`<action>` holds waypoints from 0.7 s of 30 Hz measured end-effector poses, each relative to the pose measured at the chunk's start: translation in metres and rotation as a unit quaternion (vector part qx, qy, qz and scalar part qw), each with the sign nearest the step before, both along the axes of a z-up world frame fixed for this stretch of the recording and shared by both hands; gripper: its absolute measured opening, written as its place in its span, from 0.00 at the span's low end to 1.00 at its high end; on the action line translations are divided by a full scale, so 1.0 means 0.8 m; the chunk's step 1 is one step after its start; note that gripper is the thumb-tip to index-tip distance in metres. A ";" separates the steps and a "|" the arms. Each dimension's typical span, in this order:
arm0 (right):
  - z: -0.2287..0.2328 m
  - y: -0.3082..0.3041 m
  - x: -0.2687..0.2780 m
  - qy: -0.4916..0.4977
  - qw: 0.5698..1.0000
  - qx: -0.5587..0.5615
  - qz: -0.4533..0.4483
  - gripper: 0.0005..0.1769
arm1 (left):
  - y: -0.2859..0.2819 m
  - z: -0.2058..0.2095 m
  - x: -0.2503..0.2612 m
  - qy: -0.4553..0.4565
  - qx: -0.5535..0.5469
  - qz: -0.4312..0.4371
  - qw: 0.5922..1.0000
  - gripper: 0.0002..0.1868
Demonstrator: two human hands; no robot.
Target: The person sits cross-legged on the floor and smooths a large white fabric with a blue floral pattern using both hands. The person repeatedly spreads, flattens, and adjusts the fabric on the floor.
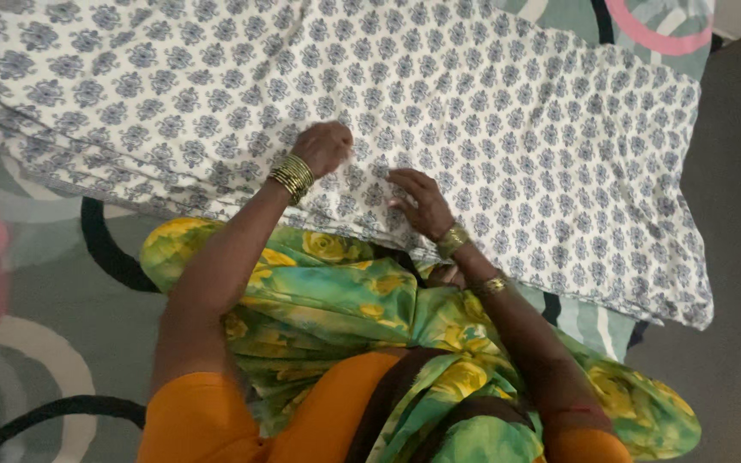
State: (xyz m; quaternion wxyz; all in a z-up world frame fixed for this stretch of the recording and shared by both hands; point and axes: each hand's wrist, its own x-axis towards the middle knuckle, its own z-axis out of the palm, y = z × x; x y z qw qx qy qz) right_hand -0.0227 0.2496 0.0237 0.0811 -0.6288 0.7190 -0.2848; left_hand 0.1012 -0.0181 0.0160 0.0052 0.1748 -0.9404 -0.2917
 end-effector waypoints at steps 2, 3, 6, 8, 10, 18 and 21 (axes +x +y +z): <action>-0.007 -0.030 0.020 0.054 0.997 0.047 -0.015 0.32 | -0.024 -0.013 0.005 0.034 -0.023 0.106 0.993 0.15; -0.011 -0.040 0.030 0.076 0.991 0.105 -0.021 0.34 | -0.037 -0.017 0.008 0.036 -0.059 0.119 0.991 0.18; -0.019 -0.045 0.055 0.161 0.975 0.151 -0.034 0.38 | -0.066 -0.025 0.021 -0.004 -0.118 0.160 0.980 0.28; -0.018 -0.041 0.061 0.187 0.970 0.154 -0.032 0.39 | -0.085 -0.022 0.025 -0.082 -0.094 0.195 0.973 0.35; -0.012 -0.035 0.058 0.176 0.969 0.173 -0.021 0.39 | -0.107 -0.018 0.024 -0.102 -0.115 0.219 0.964 0.38; 0.006 -0.078 0.048 0.113 0.976 0.186 -0.033 0.39 | -0.136 -0.016 0.030 -0.186 -0.116 0.199 0.955 0.43; 0.002 -0.089 0.059 0.141 0.973 0.178 -0.038 0.39 | -0.150 -0.013 0.030 -0.190 -0.070 0.227 0.953 0.49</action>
